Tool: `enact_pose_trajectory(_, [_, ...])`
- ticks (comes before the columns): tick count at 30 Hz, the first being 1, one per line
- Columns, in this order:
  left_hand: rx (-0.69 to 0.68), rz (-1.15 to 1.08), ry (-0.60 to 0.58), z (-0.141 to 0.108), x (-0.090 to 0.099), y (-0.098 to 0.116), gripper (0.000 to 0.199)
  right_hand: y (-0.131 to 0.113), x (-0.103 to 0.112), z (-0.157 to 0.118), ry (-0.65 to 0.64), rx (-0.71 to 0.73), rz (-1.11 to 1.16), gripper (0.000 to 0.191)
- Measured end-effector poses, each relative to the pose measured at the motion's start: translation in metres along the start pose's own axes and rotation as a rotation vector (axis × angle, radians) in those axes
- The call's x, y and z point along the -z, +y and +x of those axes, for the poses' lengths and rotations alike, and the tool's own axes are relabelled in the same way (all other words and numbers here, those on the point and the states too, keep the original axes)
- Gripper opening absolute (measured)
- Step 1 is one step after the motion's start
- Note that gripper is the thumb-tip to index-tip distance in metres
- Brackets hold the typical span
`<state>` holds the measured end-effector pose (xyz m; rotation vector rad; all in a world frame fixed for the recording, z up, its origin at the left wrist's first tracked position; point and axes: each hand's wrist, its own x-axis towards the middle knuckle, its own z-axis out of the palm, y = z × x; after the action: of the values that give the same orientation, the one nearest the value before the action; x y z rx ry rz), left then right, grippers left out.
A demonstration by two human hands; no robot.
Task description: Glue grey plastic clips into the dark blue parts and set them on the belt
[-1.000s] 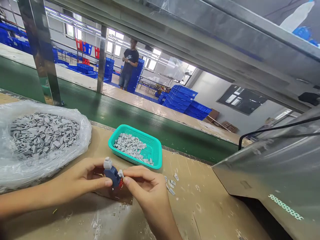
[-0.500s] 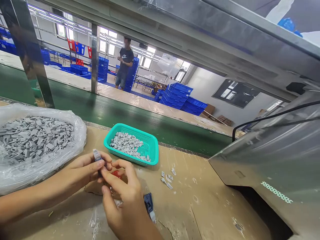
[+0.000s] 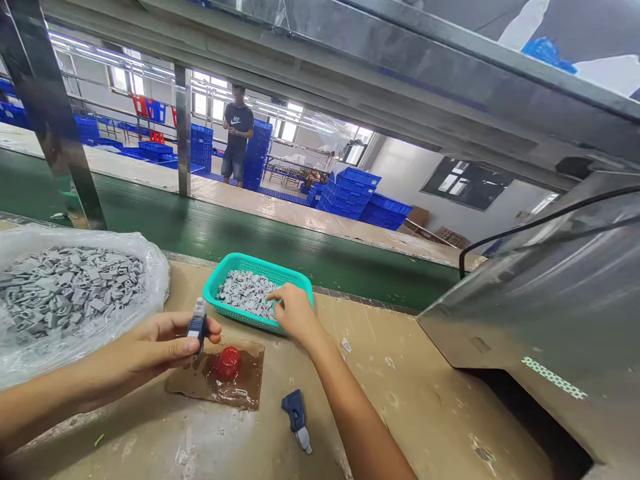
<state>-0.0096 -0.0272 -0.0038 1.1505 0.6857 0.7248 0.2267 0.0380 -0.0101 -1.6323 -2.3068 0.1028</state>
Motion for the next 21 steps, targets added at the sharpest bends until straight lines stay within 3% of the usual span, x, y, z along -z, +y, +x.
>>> enact_pose_trajectory(3, [-0.055,0.006,-0.050,-0.003,-0.001,0.001,0.027,0.011,-0.009,0.026,-0.122,0.056,-0.059,0.033])
enact_pose_trajectory(8, [-0.106,0.012,-0.109,-0.007,0.004,0.011,0.024,0.017,-0.016,0.040,-0.228,0.101,-0.100,0.011])
enact_pose_trajectory(11, [-0.108,0.062,-0.081,-0.001,0.011,0.025,0.024,0.019,-0.012,0.036,-0.191,0.099,-0.068,0.016])
enact_pose_trajectory(14, [-0.176,0.188,0.008,0.020,0.026,0.043,0.023,0.019,-0.003,0.030,-0.076,0.066,0.017,0.018])
enact_pose_trajectory(17, [-0.268,0.450,0.143,0.054,0.051,0.058,0.034,0.015,0.009,0.018,0.076,0.003,0.168,0.009])
enact_pose_trajectory(21, [-0.215,1.089,0.364,0.106,0.090,0.067,0.028,0.000,0.025,-0.012,0.161,-0.038,0.395,0.014])
